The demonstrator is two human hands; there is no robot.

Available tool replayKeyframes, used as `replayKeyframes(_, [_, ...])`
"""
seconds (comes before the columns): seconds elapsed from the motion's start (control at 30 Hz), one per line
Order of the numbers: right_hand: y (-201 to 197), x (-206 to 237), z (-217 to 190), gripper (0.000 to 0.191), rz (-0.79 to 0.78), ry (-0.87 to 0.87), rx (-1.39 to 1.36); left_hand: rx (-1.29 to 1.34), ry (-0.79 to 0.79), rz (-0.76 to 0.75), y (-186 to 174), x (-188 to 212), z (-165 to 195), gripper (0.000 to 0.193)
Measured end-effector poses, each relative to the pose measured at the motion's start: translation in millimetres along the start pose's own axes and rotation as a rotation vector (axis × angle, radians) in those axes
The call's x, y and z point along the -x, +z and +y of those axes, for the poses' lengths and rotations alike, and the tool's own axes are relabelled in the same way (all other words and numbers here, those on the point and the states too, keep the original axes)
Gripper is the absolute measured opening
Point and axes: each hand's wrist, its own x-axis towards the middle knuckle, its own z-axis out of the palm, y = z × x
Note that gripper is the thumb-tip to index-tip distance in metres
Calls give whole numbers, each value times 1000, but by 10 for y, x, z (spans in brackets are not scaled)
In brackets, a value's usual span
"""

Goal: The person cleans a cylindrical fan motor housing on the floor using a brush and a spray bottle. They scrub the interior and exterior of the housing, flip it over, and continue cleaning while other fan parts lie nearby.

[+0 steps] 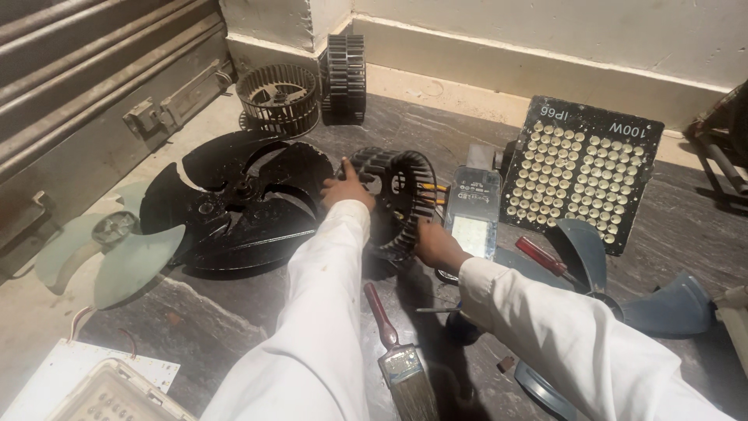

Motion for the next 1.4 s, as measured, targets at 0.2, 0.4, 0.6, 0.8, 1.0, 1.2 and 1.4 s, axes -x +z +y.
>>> replayKeyframes(0.2, [-118, 95, -142, 32, -9, 11, -9, 168, -175, -183, 113, -217, -288, 112])
replayKeyframes(0.4, [-227, 150, -254, 28, 42, -99, -156, 184, -149, -207, 400, -550, -599, 120])
replayKeyframes(0.6, [-231, 115, -390, 25, 41, -163, -184, 243, -73, -246, 524, -708, -717, 124])
replayKeyframes(0.8, [-212, 68, -363, 37, 96, -22, -149, 253, 4, -278, 673, -783, -657, 106])
replayKeyframes(1.0, [-377, 52, -177, 44, 123, 73, -12, 658, -9, -352, 825, -808, -661, 98])
replayKeyframes(1.2, [-552, 91, 100, 45, 173, 144, -10, 534, -43, -282, 584, -911, -518, 100])
replayKeyframes(1.4, [-436, 79, 393, 48, 143, 133, 72, 586, -13, -229, 350, -806, -474, 96])
